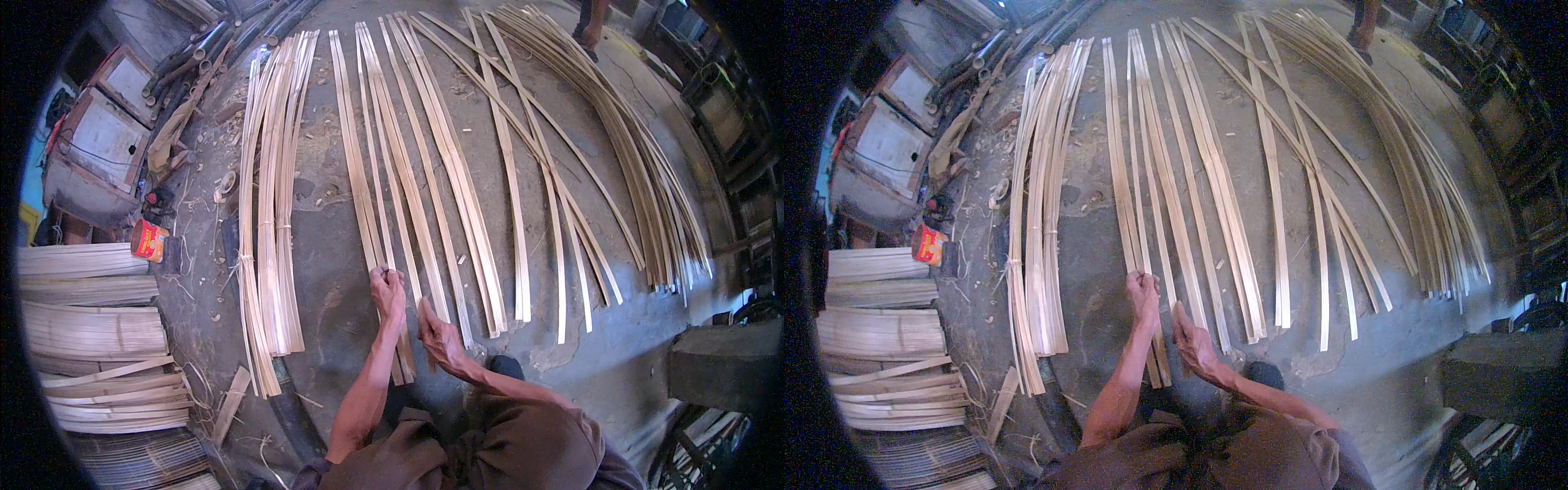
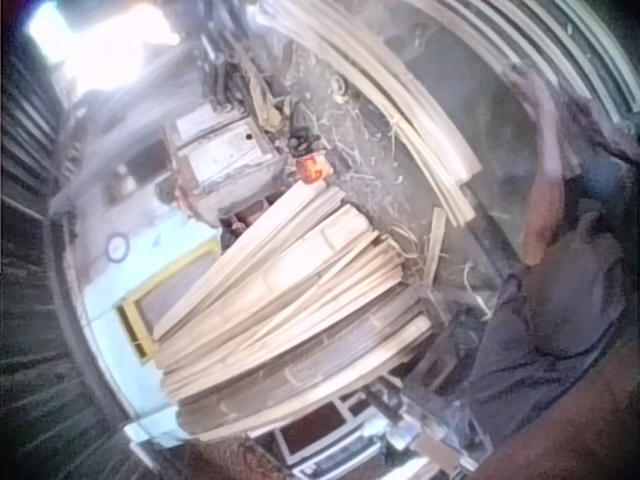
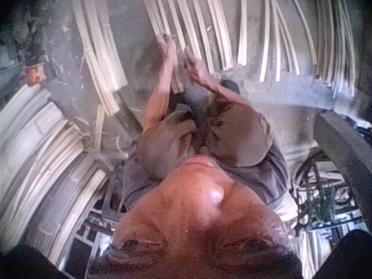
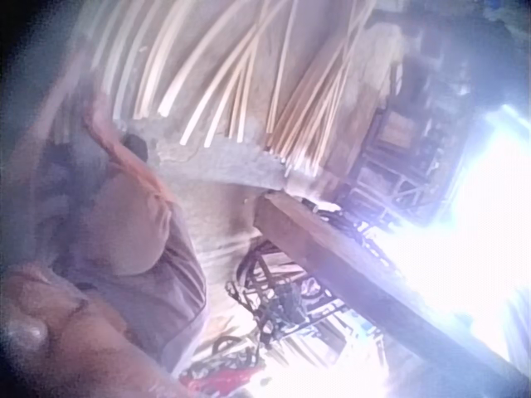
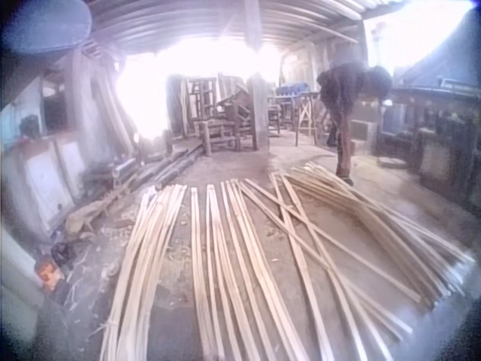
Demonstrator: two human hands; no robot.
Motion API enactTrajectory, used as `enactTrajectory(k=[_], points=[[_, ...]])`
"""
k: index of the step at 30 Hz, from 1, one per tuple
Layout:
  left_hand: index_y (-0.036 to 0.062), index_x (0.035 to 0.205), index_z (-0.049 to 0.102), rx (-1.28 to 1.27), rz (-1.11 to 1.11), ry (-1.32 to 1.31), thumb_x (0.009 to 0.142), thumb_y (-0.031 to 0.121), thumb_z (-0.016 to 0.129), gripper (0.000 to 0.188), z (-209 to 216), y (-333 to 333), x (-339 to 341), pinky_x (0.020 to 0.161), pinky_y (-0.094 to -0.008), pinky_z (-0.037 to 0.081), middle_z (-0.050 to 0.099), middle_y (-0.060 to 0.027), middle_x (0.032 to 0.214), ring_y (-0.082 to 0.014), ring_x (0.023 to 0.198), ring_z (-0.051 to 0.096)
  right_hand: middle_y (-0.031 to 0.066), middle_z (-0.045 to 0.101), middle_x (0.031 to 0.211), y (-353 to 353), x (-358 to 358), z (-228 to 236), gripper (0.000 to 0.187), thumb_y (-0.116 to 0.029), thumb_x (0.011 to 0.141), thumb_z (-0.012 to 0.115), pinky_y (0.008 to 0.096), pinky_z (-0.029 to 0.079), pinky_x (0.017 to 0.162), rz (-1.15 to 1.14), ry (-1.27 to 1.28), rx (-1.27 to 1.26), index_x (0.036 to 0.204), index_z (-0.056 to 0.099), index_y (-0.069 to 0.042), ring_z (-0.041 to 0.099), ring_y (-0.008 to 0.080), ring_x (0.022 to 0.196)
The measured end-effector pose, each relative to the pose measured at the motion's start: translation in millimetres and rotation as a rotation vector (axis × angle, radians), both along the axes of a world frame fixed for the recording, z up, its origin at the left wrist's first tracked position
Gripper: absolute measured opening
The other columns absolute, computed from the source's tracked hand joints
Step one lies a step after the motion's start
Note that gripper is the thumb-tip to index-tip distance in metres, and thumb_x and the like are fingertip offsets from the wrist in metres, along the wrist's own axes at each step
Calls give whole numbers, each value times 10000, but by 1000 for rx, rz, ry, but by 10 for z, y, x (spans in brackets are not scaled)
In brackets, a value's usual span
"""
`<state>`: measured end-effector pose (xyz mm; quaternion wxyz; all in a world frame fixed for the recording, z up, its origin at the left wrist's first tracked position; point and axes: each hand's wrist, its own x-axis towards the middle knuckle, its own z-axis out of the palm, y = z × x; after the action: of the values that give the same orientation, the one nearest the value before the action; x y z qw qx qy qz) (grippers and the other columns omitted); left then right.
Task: The person sits on the floor and sorts long, thin wooden strips by hand. They pick up individual strips, align them, and arrange them into neat parallel rows on the concrete floor.
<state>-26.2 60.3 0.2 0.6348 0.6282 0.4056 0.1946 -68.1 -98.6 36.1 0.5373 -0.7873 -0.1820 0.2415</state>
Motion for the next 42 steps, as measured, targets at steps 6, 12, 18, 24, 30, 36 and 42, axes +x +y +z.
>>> enactTrajectory(k=[6,12,18,24,30,36,42], points=[[-37,1238,525,284,-98,81,951,158,526,347,-182,39,-71,772,-326,489,610,-109,989,-187,858,582,287,534,684,63,-64,-122,516,-156,997,482,425,448,524,73,-207,-78,1476,308,-75,607,348,568],[-49,1239,545,280,-204,107,922,203,579,407,222,-176,4,879,-364,473,600,-161,1114,-246,992,592,303,524,648,-101,-5,-10,532,-157,976,508,477,430,495,33,-154,-46,1461,311,-60,579,440,540],[-26,1226,554,279,-208,143,875,213,638,433,-1,-117,19,774,-379,488,644,-169,960,-247,871,613,301,587,764,-150,93,-35,546,-150,957,517,513,452,563,122,-130,-75,1450,309,-44,607,486,691],[-18,1201,582,190,-263,98,874,209,635,402,-72,-88,56,730,-369,494,661,-164,901,-227,813,624,282,605,773,-173,202,-121,540,-170,950,521,508,469,588,177,-238,-193,1438,333,-36,623,460,704],[-23,1203,584,242,-252,49,877,184,631,389,-211,-69,81,729,-358,499,673,-156,900,-220,802,631,258,613,741,-194,182,-170,524,-194,949,509,519,469,569,194,-318,-285,1427,351,-48,626,442,654],[-34,1179,586,202,-311,106,872,153,635,362,-137,-54,125,713,-342,497,669,-141,899,-195,791,620,241,622,699,-169,260,81,506,-174,933,504,546,477,543,235,-328,-438,1395,343,-42,632,433,623],[-20,1193,585,188,-334,112,843,169,649,403,-30,-102,177,673,-355,487,651,-133,785,-204,716,615,208,634,669,-217,288,-69,575,-192,917,510,538,489,522,250,-412,-461,1414,283,-15,637,438,602]])
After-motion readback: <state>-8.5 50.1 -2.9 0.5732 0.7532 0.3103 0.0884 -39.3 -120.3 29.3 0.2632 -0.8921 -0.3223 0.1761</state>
